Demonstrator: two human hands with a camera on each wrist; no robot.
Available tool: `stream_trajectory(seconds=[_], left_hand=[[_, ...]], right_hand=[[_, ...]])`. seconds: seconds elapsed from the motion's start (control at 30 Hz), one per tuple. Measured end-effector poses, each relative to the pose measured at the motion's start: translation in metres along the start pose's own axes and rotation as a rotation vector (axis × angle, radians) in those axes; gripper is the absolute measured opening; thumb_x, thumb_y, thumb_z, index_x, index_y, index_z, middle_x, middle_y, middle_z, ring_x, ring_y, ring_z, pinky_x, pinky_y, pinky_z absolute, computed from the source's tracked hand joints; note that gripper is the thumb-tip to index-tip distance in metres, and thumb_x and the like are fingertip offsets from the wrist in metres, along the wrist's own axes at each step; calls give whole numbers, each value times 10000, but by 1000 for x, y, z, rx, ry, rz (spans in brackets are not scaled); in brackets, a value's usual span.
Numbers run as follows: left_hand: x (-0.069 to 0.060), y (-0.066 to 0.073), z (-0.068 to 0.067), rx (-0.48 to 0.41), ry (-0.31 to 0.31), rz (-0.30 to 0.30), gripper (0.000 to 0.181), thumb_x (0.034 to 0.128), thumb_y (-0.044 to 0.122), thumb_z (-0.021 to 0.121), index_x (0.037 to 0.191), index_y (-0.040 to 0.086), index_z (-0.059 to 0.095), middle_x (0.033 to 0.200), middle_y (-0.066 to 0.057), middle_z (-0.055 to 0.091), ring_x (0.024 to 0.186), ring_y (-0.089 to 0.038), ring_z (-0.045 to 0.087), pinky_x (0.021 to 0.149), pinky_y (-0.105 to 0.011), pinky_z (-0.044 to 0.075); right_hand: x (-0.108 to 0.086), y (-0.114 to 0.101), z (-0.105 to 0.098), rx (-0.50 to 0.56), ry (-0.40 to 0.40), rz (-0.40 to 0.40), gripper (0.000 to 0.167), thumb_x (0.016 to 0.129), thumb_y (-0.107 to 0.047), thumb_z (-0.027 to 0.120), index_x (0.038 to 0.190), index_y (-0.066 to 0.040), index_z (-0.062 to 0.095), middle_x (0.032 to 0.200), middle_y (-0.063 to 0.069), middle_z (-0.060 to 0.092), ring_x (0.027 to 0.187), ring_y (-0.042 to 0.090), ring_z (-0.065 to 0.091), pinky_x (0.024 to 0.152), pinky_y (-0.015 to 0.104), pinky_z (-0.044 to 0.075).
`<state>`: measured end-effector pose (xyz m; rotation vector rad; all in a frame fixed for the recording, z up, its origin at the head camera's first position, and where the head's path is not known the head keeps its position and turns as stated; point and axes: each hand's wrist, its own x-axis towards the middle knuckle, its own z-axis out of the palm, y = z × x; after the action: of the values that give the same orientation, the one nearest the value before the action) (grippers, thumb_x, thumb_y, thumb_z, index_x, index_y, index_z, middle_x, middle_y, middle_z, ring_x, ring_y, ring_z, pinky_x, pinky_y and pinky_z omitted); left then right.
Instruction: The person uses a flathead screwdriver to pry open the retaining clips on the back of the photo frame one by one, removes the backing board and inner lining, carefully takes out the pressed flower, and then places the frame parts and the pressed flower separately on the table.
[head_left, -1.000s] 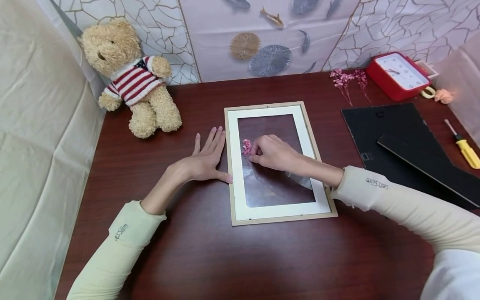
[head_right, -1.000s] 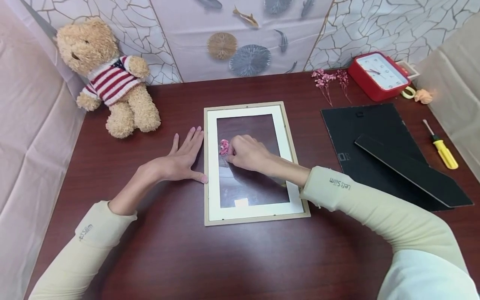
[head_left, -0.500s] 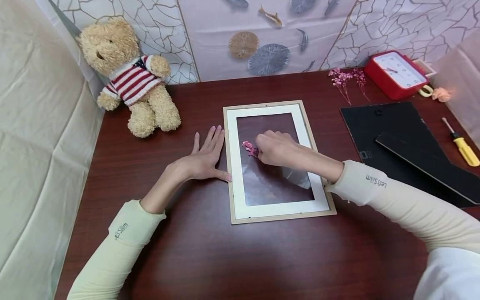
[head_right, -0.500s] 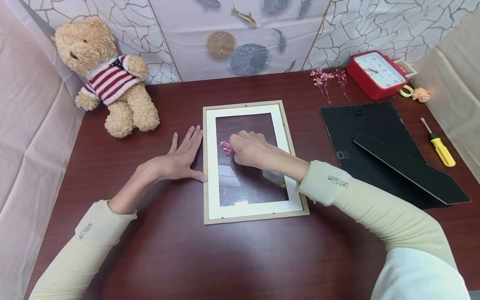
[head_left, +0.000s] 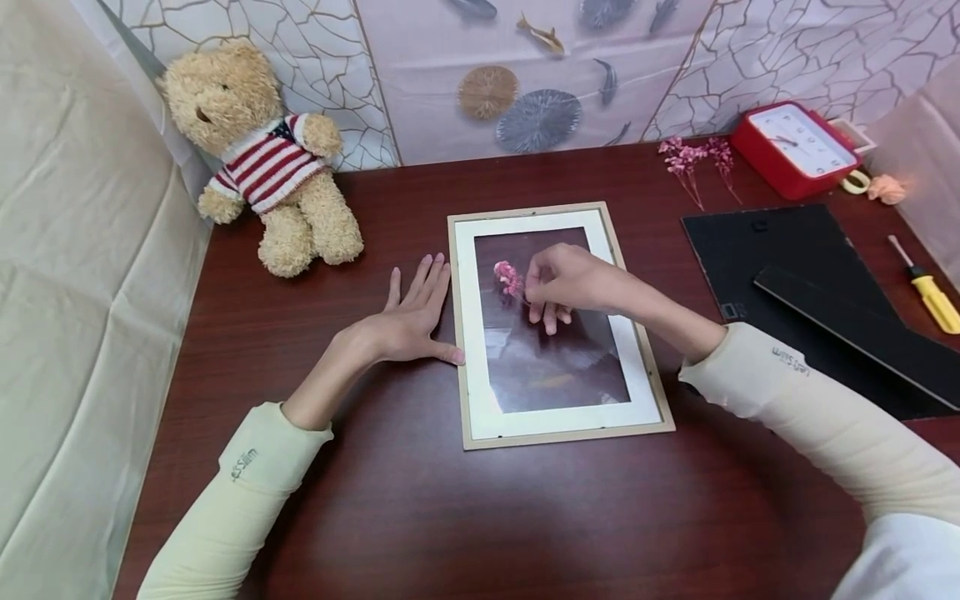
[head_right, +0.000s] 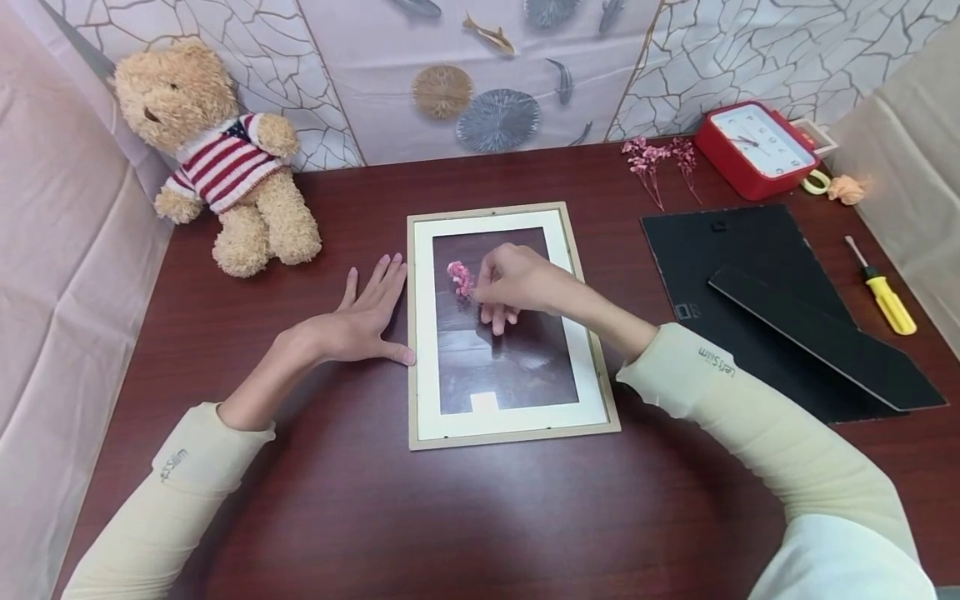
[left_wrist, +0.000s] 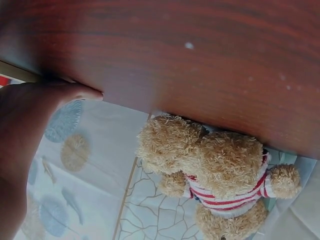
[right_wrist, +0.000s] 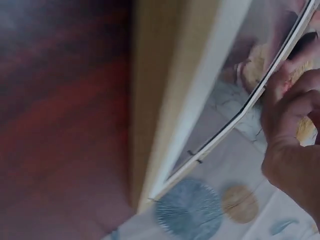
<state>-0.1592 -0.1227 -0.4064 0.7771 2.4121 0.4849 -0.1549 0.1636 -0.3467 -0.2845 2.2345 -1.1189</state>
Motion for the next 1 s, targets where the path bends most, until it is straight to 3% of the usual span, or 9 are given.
stream_trajectory(seconds=[0.07,0.17,0.5,0.8,0.87,1.0], left_hand=[[-1,1,-1,-4,-1,-1,1388,951,565,818,1717,44,-215,1784,-125,-340,1642,-265,-364,1264,-607,-294],[-2,2,-2,-1,-2,-1,1391,945,558,826,1718,39,-208,1785,-127,-338,1644,-270,-360,1263,-609,-294],[0,-1,1,7,-1,-4,1387,952,577,812,1715,46,-218,1780,-126,-349,1639,-263,-371,1265,-606,-293],[1,-3,1,26,1,-1,1394,944,577,821,1719,49,-210,1783,-119,-347,1640,-262,-369,1267,-609,-289],[1,-3,2,27,1,-4,1398,941,582,822,1719,48,-209,1783,-117,-346,1640,-260,-369,1266,-606,-291],[1,-2,2,21,-3,-9,1396,942,579,823,1720,47,-206,1783,-118,-346,1637,-256,-374,1264,-598,-297]], right_hand=[[-1,7,-3,148,-6,-4,91,1071,6,552,1057,78,607,843,162,776,620,171,718,585,260,575],[0,19,-6,271,-18,7,94,1061,54,543,1093,123,597,835,145,745,667,166,716,654,278,614],[-1,33,-8,402,-30,55,296,1047,106,563,1301,255,593,890,109,782,747,135,766,758,281,658],[-8,34,-18,553,55,94,297,1101,42,564,1341,211,609,902,57,788,809,100,742,724,199,608],[-11,36,-26,557,67,96,300,1115,21,549,1354,196,597,918,42,774,816,96,718,732,205,598],[-17,44,-47,524,130,94,231,1136,-37,531,1291,69,666,947,-12,718,843,81,661,760,224,581]])
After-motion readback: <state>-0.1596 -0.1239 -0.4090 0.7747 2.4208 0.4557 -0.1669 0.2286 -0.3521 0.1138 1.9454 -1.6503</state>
